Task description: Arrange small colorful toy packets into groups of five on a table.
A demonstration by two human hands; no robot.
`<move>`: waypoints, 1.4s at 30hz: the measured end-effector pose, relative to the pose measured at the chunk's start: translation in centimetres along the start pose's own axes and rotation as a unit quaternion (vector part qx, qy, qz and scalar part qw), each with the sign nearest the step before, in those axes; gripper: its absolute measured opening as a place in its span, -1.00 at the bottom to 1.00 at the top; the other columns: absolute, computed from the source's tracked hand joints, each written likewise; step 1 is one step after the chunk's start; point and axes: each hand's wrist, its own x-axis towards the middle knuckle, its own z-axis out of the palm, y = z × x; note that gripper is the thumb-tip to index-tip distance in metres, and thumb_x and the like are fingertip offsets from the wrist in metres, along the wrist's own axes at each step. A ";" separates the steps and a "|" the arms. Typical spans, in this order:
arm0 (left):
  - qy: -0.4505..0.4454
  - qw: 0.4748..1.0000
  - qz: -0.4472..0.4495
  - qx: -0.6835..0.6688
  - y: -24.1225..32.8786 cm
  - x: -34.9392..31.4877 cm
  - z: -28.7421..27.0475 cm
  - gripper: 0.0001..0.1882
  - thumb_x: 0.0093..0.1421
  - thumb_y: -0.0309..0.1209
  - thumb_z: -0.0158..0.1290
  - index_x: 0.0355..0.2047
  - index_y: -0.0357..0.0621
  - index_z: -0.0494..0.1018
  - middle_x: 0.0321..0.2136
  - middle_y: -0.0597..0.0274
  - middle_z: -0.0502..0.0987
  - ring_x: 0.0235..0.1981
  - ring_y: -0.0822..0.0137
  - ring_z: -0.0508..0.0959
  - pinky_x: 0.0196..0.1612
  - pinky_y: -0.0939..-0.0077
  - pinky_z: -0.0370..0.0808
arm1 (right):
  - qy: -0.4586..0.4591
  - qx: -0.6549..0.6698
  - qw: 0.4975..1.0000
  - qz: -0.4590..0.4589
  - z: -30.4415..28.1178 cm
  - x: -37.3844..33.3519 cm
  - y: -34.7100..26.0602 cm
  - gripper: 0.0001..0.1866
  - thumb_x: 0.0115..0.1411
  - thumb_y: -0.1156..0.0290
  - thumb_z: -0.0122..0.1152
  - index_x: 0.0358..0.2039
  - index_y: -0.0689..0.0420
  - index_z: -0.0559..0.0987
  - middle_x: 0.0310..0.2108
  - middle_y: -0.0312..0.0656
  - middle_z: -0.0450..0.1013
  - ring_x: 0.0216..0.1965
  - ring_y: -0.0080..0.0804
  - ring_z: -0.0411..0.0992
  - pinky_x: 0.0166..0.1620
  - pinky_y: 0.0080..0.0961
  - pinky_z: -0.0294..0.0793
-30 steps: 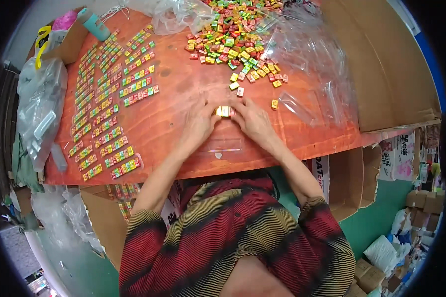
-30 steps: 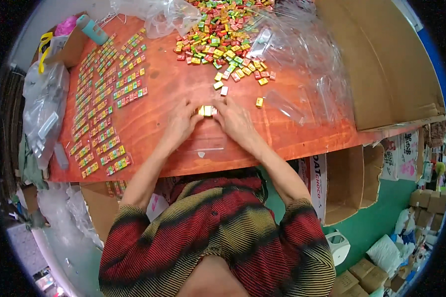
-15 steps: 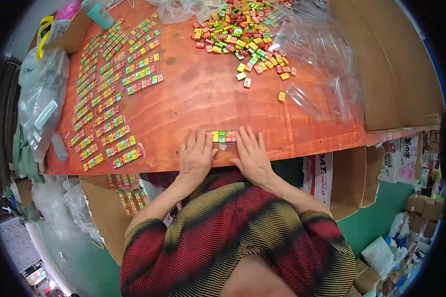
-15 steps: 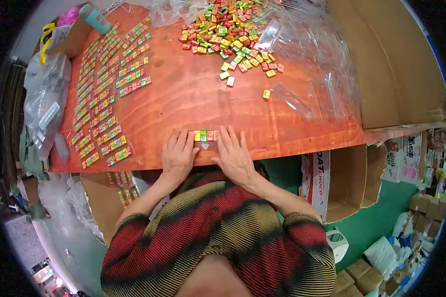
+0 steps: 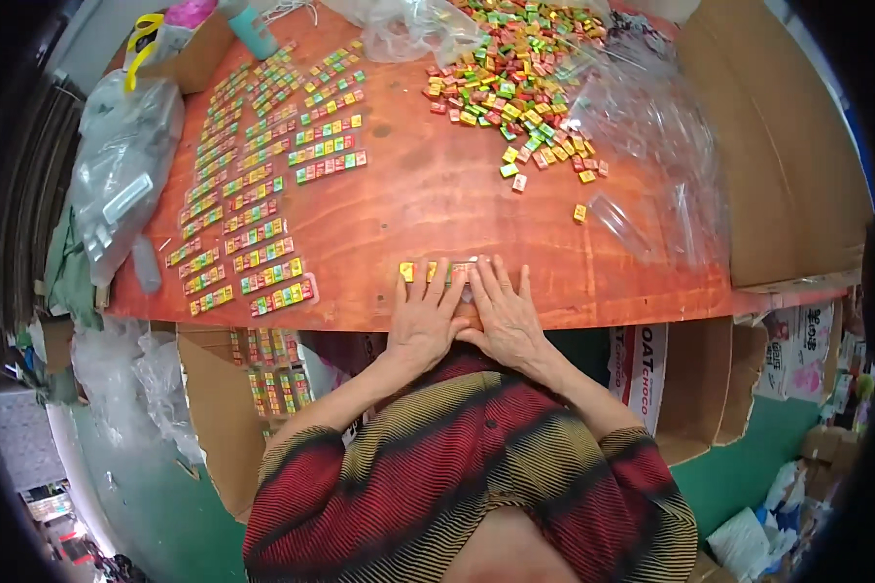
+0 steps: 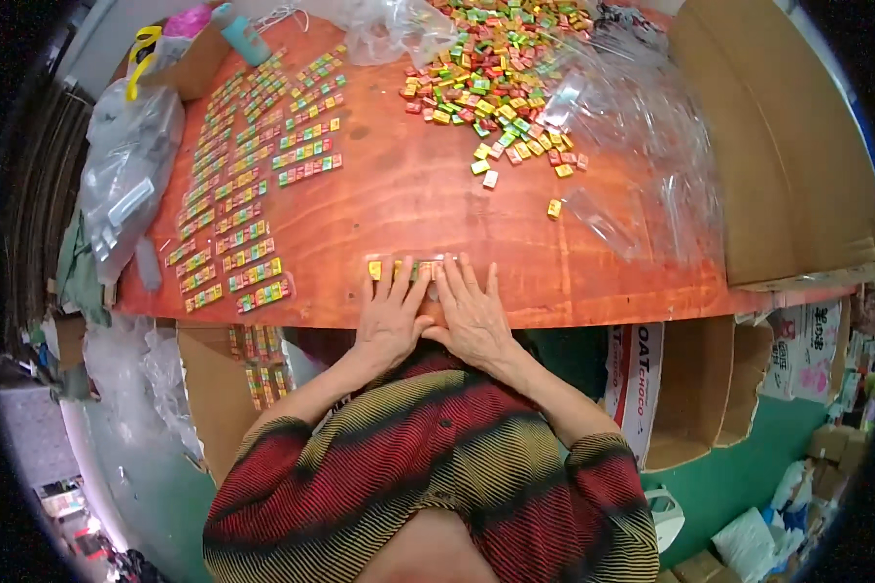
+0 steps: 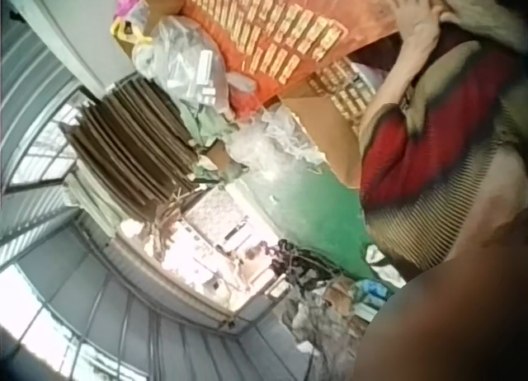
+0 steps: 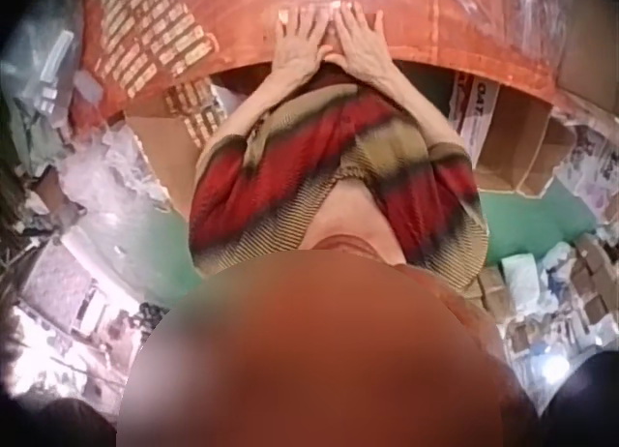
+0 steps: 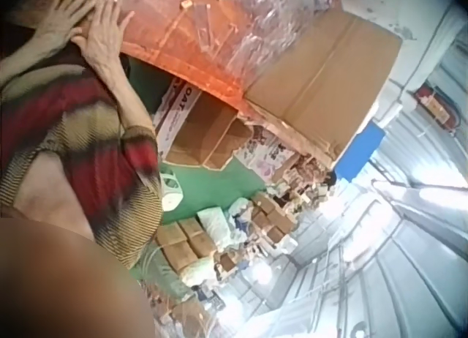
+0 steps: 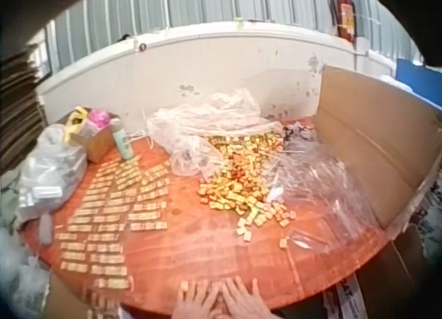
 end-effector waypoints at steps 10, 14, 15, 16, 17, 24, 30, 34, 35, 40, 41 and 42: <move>0.077 0.992 -0.104 -0.005 -7.1 5.3 -0.6 -0.47 0.16 -0.21 -0.15 0.11 -0.16 0.12 0.16 0.01 0.07 0.22 0.00 -0.03 0.17 -0.07 -0.08 | 0.095 0.180 0.979 -0.024 -2.3 1.0 0.7 -0.49 0.04 0.38 0.13 0.04 0.15 0.28 0.11 0.04 0.11 0.21 -0.05 -0.03 0.21 -0.13 -0.12; 0.088 0.982 -0.163 0.029 -11.9 7.4 -0.3 -0.52 0.18 -0.26 -0.19 0.10 -0.16 0.14 0.15 -0.01 0.09 0.20 -0.02 0.01 0.16 -0.05 -0.04 | 0.227 0.038 0.970 0.075 -3.4 -1.6 5.8 -0.60 0.00 0.48 0.11 -0.08 0.14 0.38 -0.03 -0.04 0.25 0.08 -0.07 0.15 0.11 -0.14 0.07; 0.113 0.979 -0.167 0.039 -12.7 7.8 -0.2 -0.53 0.19 -0.26 -0.19 0.09 -0.16 0.14 0.14 -0.02 0.10 0.20 -0.02 0.02 0.15 -0.06 -0.03 | 0.267 -0.028 0.956 0.121 -3.9 -1.8 7.3 -0.62 -0.02 0.50 0.11 -0.12 0.14 0.41 -0.07 -0.06 0.28 0.02 -0.09 0.20 0.06 -0.16 0.12; 0.115 0.979 -0.165 0.039 -13.3 8.0 -0.1 -0.53 0.19 -0.26 -0.19 0.09 -0.16 0.14 0.14 -0.02 0.10 0.20 -0.02 0.02 0.15 -0.06 -0.03 | 0.305 -0.093 0.934 0.163 -4.4 -2.0 8.7 -0.65 -0.04 0.52 0.11 -0.16 0.14 0.43 -0.11 -0.08 0.30 -0.04 -0.10 0.24 0.00 -0.17 0.17; 0.110 0.976 -0.186 0.035 -13.5 8.3 -0.1 -0.53 0.19 -0.27 -0.19 0.09 -0.16 0.14 0.15 -0.02 0.09 0.20 -0.01 0.01 0.15 -0.08 -0.03 | 0.306 -0.095 0.933 0.166 -4.3 -2.3 10.1 -0.65 -0.04 0.52 0.11 -0.16 0.14 0.43 -0.11 -0.08 0.30 -0.04 -0.10 0.24 0.00 -0.17 0.17; 0.209 0.962 -0.162 0.072 -12.1 8.4 0.4 -0.54 0.11 -0.37 -0.06 0.05 -0.13 0.20 0.12 -0.03 0.12 0.19 -0.04 0.03 0.13 -0.12 -0.02 | 0.319 -0.141 0.910 0.225 -3.1 -3.9 12.7 -0.84 -0.05 0.43 0.09 -0.39 0.11 0.48 -0.35 -0.19 0.37 -0.23 -0.22 0.29 -0.16 -0.25 0.18; 0.239 0.969 -0.065 0.012 -7.1 7.1 -0.5 -0.57 0.11 -0.35 -0.05 0.00 -0.19 0.25 0.08 -0.10 0.16 0.18 -0.06 0.05 0.16 -0.02 -0.02 | 0.292 -0.078 0.947 0.104 -2.1 -2.7 8.8 -0.91 -0.06 0.43 0.13 -0.46 0.06 0.49 -0.44 -0.23 0.36 -0.30 -0.31 0.31 -0.21 -0.35 0.19; 0.175 0.978 0.095 -0.058 -0.3 5.1 -0.5 -0.53 0.04 -0.36 0.01 -0.01 -0.14 0.28 0.05 -0.02 0.19 0.16 -0.03 0.08 0.16 -0.05 -0.02 | 0.220 0.004 0.975 0.042 -1.3 -2.0 6.4 -0.83 -0.08 0.40 0.15 -0.40 0.09 0.49 -0.36 -0.18 0.37 -0.29 -0.26 0.32 -0.20 -0.29 0.22; 0.148 0.979 0.125 -0.067 0.8 4.7 -0.2 -0.53 0.03 -0.34 0.02 -0.02 -0.15 0.28 0.05 -0.02 0.19 0.16 -0.03 0.08 0.15 -0.06 0.00 | 0.264 -0.008 0.963 0.060 -1.7 -1.9 6.6 -0.81 -0.07 0.40 0.15 -0.37 0.09 0.50 -0.34 -0.17 0.37 -0.27 -0.24 0.31 -0.19 -0.28 0.23; 0.066 0.986 0.132 -0.073 1.6 5.2 1.4 -0.56 0.00 -0.34 0.04 -0.07 -0.17 0.33 0.02 -0.05 0.23 0.10 -0.04 0.17 0.10 -0.05 0.08 | 0.306 -0.205 0.881 0.297 -5.1 -0.9 14.1 -0.75 -0.05 0.38 0.14 -0.31 0.14 0.44 -0.37 -0.09 0.34 -0.29 -0.15 0.30 -0.27 -0.24 0.26; 0.086 0.981 0.144 -0.097 1.5 5.5 1.8 -0.60 -0.01 -0.37 0.05 -0.12 -0.18 0.37 0.00 -0.05 0.26 0.07 -0.04 0.22 0.08 -0.04 0.11 | 0.323 -0.260 0.851 0.323 -4.9 -1.7 16.1 -0.78 -0.08 0.39 0.15 -0.37 0.13 0.42 -0.42 -0.12 0.33 -0.37 -0.17 0.30 -0.35 -0.25 0.25; 0.108 0.976 0.148 -0.118 1.2 5.6 1.9 -0.65 -0.01 -0.40 0.06 -0.17 -0.19 0.40 -0.03 -0.06 0.30 0.04 -0.05 0.26 0.06 -0.03 0.15 | 0.323 -0.257 0.853 0.319 -4.8 -2.3 17.0 -0.78 -0.08 0.39 0.15 -0.37 0.13 0.42 -0.42 -0.12 0.33 -0.37 -0.17 0.30 -0.35 -0.25 0.25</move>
